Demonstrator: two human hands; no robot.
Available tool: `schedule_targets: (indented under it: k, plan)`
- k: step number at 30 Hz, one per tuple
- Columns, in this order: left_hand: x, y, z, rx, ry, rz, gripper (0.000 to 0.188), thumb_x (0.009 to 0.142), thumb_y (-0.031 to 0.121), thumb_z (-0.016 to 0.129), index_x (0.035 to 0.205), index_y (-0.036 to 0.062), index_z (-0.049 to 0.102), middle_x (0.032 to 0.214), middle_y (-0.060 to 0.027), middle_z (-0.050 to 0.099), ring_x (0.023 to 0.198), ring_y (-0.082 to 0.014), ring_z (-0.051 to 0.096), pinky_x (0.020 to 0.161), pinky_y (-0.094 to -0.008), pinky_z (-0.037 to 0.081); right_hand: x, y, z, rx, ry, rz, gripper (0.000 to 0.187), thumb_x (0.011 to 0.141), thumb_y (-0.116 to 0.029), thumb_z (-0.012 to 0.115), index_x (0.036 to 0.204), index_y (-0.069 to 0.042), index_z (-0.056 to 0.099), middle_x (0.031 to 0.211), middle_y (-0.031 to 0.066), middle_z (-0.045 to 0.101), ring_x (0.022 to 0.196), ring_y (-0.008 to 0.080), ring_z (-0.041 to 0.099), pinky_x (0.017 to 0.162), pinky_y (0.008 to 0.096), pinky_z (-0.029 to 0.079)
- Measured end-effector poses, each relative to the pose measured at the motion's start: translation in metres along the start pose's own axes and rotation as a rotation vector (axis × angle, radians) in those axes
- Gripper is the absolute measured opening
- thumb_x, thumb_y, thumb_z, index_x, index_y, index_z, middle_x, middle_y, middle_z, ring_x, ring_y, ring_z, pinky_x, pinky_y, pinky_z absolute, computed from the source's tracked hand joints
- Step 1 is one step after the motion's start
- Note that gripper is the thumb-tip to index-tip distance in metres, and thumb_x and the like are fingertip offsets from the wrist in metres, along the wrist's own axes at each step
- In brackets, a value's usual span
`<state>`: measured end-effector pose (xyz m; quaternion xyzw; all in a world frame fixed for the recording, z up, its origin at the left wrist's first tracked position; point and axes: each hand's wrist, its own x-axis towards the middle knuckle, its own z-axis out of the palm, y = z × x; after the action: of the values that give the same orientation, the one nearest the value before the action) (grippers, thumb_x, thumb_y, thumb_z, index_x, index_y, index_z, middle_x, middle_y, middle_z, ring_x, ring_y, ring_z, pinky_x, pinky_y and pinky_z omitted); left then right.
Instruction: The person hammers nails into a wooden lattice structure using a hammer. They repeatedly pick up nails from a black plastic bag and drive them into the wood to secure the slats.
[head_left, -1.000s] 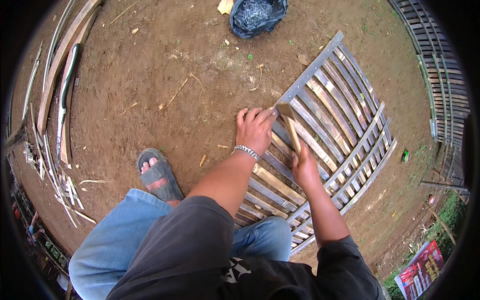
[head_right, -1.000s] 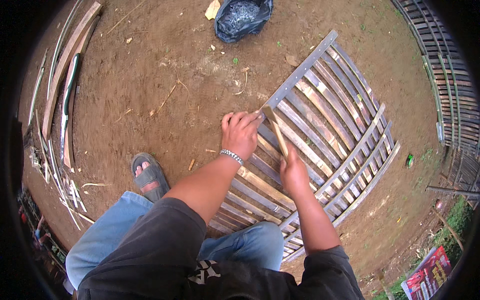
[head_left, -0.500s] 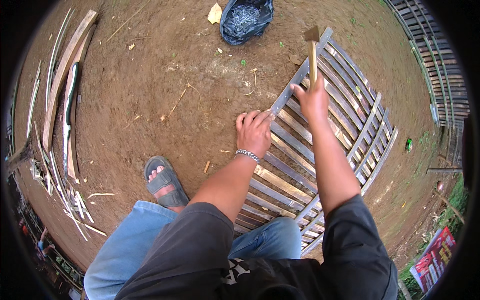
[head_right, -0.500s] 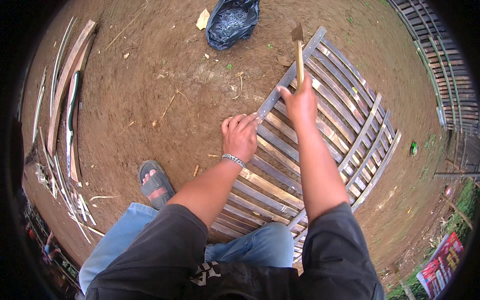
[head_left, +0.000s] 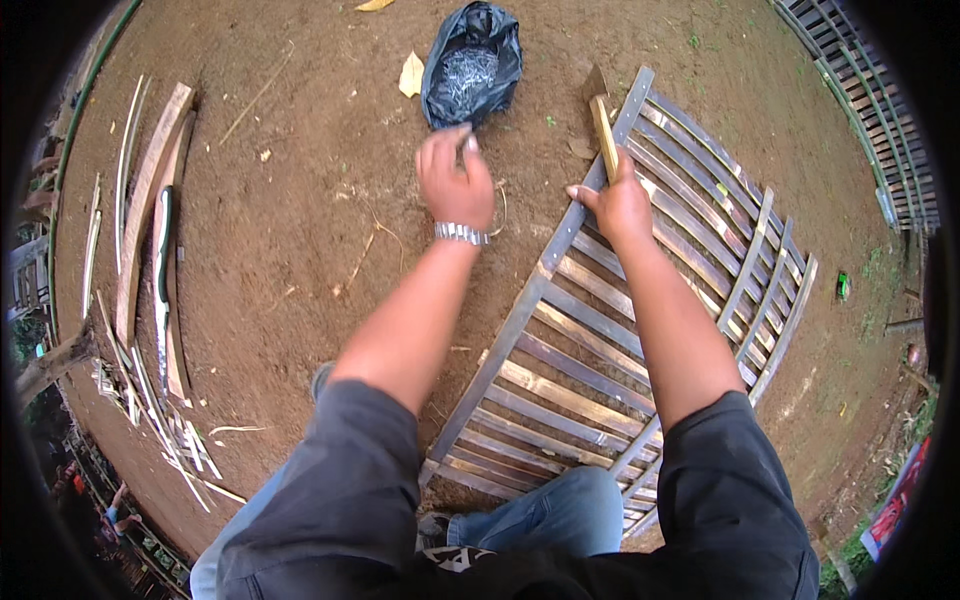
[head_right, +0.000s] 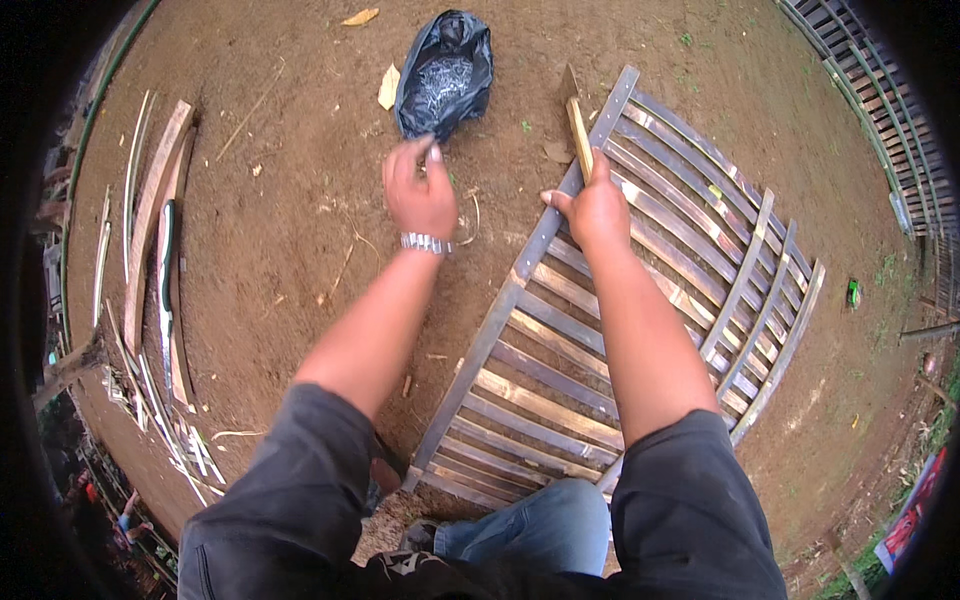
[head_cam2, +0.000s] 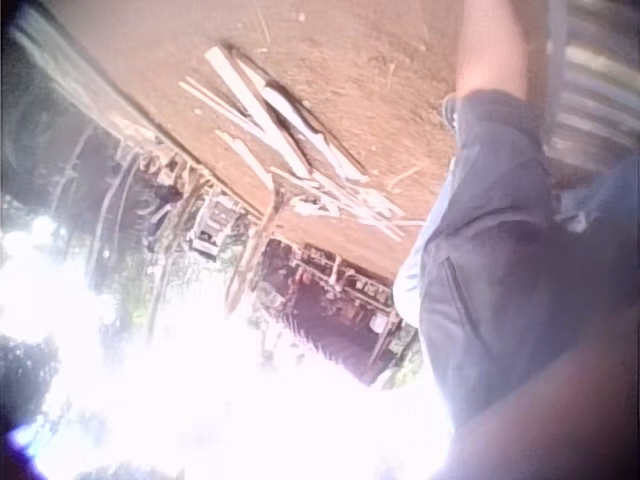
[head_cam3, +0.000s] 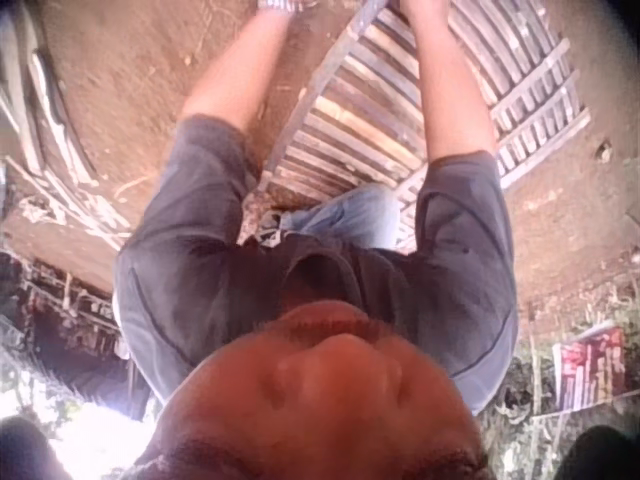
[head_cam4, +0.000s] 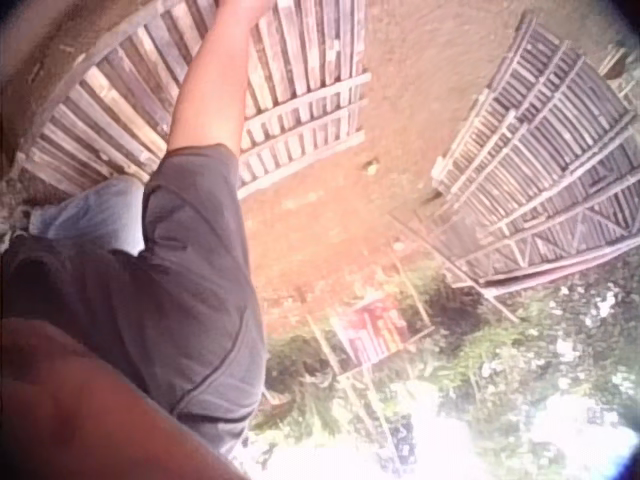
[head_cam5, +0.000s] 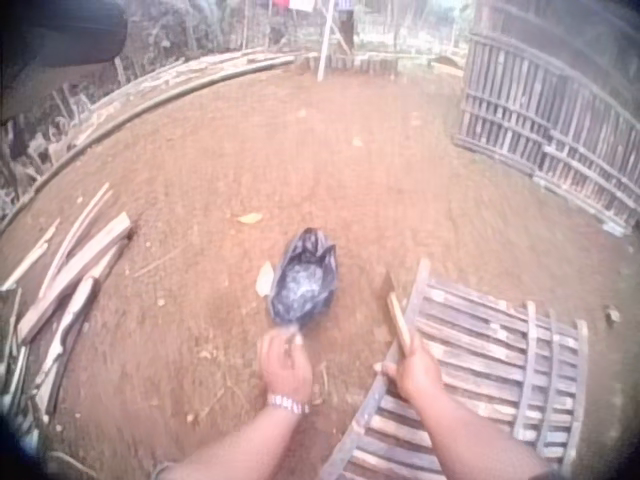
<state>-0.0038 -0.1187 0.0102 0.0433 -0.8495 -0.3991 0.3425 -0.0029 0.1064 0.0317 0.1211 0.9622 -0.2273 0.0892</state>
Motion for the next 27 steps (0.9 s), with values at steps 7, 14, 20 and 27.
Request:
schedule_targets:
  k: [7,14,20,27]
  plan:
    - [0.132,-0.069,0.062,0.439,-0.664,-0.037,0.022,0.089,0.027,0.070,0.103,0.0122,0.077,0.109,-0.0154,0.074,0.101,-0.0364,0.069,0.091,-0.0435,0.054,0.001,-0.008,0.002,0.003,-0.063,0.042,0.107,0.070,-0.042,0.091,0.153,-0.007,0.034,0.113,0.0272,0.070,0.108,0.0426,0.068,0.093,0.0476,0.054]
    - [0.122,-0.061,0.071,0.618,-0.768,0.008,0.026,0.094,0.029,0.063,0.107,0.0097,0.074,0.114,-0.0193,0.071,0.109,-0.0379,0.067,0.093,-0.0468,0.054,0.002,0.000,0.000,-0.010,-0.039,0.029,0.106,0.071,-0.045,0.090,0.152,-0.004,0.035,0.109,0.0261,0.072,0.106,0.0409,0.069,0.092,0.0462,0.054]
    - [0.127,-0.065,0.072,0.657,-0.778,0.137,0.030,0.097,0.016,0.046,0.113,0.0023,0.067,0.118,-0.0236,0.068,0.111,-0.0416,0.065,0.098,-0.0485,0.052,0.004,0.001,0.001,-0.020,-0.053,0.024,0.109,0.071,-0.050,0.089,0.154,-0.007,0.033,0.115,0.0276,0.070,0.107,0.0426,0.068,0.092,0.0473,0.054]
    - [0.136,-0.053,0.056,0.334,-0.494,0.131,0.023,0.094,0.021,0.059,0.102,-0.0002,0.063,0.099,-0.0268,0.071,0.097,-0.0473,0.067,0.089,-0.0496,0.054,0.002,-0.001,0.002,-0.020,-0.024,0.000,0.106,0.071,-0.048,0.089,0.152,-0.004,0.036,0.108,0.0263,0.072,0.106,0.0411,0.068,0.093,0.0464,0.054]
